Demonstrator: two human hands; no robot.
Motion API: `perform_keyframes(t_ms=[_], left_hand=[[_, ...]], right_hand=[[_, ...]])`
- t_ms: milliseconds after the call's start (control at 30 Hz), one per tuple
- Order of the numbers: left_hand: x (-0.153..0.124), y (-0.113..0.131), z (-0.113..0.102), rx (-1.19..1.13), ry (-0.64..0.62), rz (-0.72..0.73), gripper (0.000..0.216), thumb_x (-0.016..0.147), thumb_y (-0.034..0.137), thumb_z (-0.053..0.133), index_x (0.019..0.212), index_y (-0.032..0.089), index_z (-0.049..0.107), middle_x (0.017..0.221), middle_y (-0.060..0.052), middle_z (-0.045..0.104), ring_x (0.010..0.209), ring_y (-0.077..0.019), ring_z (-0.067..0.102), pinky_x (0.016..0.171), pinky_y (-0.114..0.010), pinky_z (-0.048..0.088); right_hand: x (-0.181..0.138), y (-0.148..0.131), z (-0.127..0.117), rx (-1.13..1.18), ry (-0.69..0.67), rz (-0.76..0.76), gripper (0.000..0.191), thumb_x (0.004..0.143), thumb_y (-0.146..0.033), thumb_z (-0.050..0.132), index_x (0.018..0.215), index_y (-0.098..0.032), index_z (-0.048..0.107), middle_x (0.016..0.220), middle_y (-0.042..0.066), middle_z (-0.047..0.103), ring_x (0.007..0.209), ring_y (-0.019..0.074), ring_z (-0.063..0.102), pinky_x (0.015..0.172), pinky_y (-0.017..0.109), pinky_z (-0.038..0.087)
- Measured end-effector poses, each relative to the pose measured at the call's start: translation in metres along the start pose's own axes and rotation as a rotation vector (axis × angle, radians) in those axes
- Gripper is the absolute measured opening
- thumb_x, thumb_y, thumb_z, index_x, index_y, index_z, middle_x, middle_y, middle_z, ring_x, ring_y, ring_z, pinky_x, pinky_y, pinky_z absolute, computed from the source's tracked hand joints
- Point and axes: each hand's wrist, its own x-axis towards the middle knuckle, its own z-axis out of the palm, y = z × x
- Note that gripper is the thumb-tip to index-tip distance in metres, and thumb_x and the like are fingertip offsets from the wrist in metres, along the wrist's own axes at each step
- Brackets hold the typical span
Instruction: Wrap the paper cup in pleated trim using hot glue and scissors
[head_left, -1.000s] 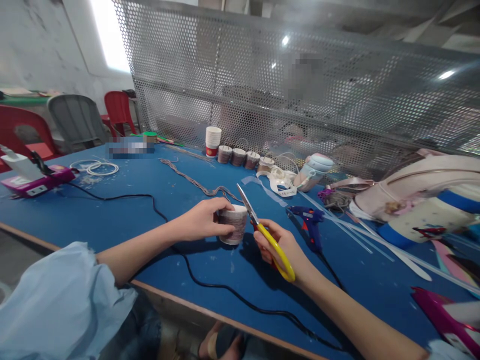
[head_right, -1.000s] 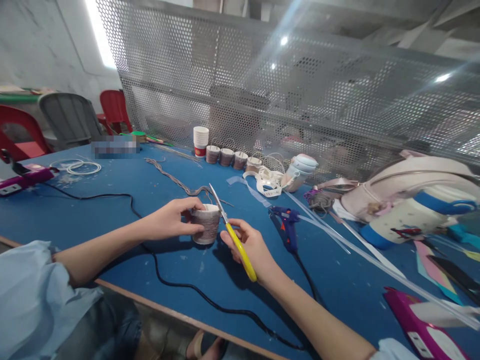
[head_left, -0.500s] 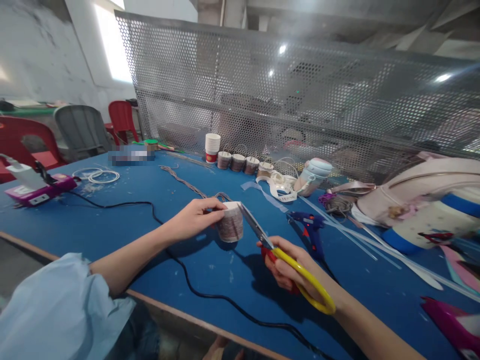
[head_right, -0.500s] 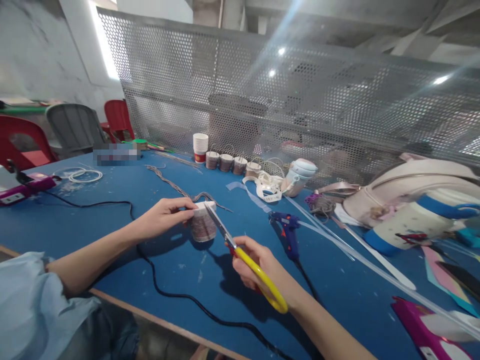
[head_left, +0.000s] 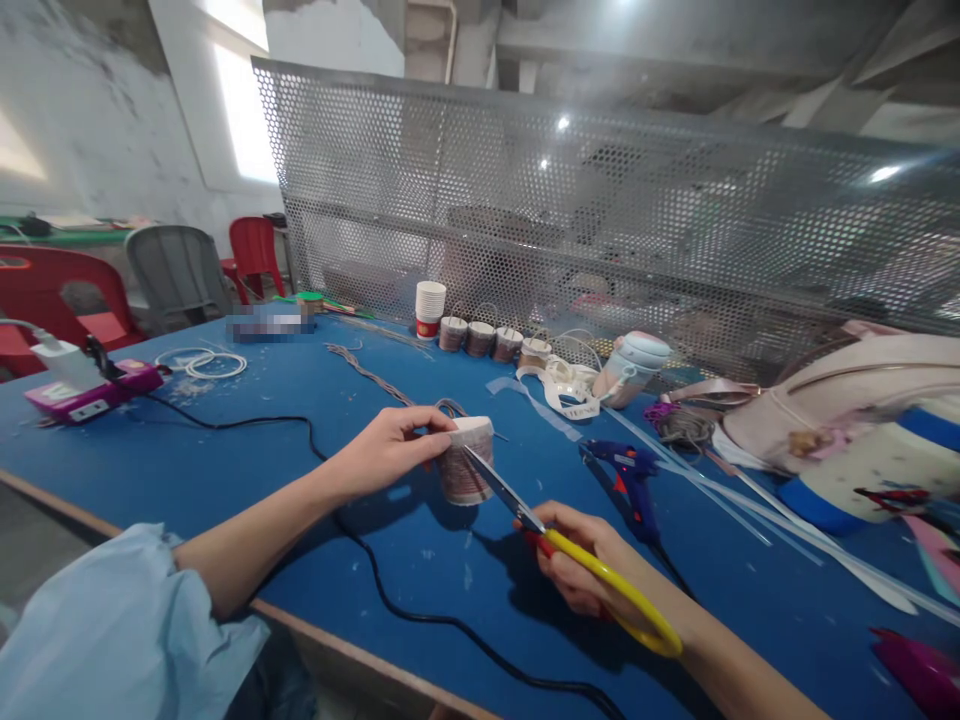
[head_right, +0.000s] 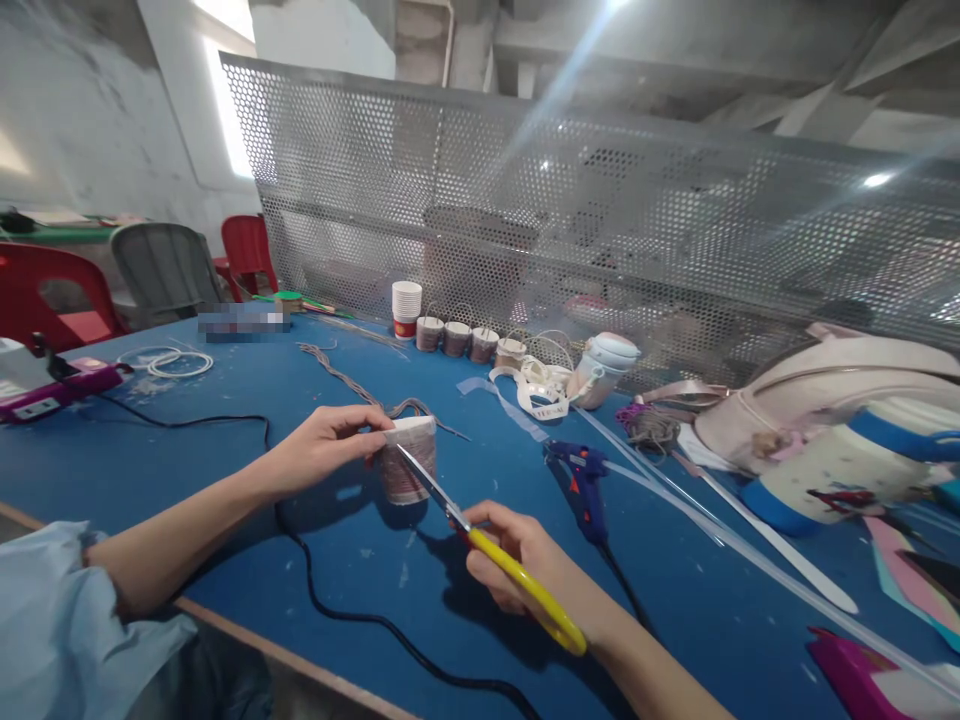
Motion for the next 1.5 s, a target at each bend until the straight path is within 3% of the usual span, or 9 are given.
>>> perform_keyframes(t_ms=[433,1133,1500], left_hand=[[-0.0016,0.0056,-0.0016,-0.01,-0.111,0.004,0.022,0.083,0.032,0.055,0.085,0.013,0.066,0.072,0.0,0.059,0.062,-0.0095,0.047,0.058,-0.021,0.038],[-0.0023,0.0055,-0.0035,-0.051,-0.089,0.011,0.016,0.082,0.025,0.055,0.082,0.014,0.066,0.073,0.001,0.058,0.064,-0.0094,0.048,0.061,-0.021,0.038],[-0.0024,0.0051,-0.0015,-0.039,-0.153,0.009,0.018,0.083,0.027,0.054,0.084,0.013,0.064,0.075,0.001,0.057,0.064,-0.0091,0.048,0.061,-0.021,0.039]], right_hand=[[-0.0007,-0.0032,-0.001,-0.049,-0.026,0.008,0.046,0.079,-0.057,0.066,0.097,-0.019,0.046,0.066,-0.008,0.037,0.044,0.0014,0.024,0.039,0.018,0.02],[-0.0018,-0.0047,0.0012,-0.05,-0.028,-0.024,0.046,0.078,-0.058,0.066,0.095,-0.02,0.045,0.063,-0.009,0.035,0.043,0.0011,0.022,0.038,0.017,0.02],[-0.0026,-0.0051,0.0004,-0.1,-0.032,-0.029,0.048,0.079,-0.059,0.064,0.099,-0.019,0.047,0.068,-0.007,0.037,0.048,0.0024,0.025,0.041,0.018,0.022]])
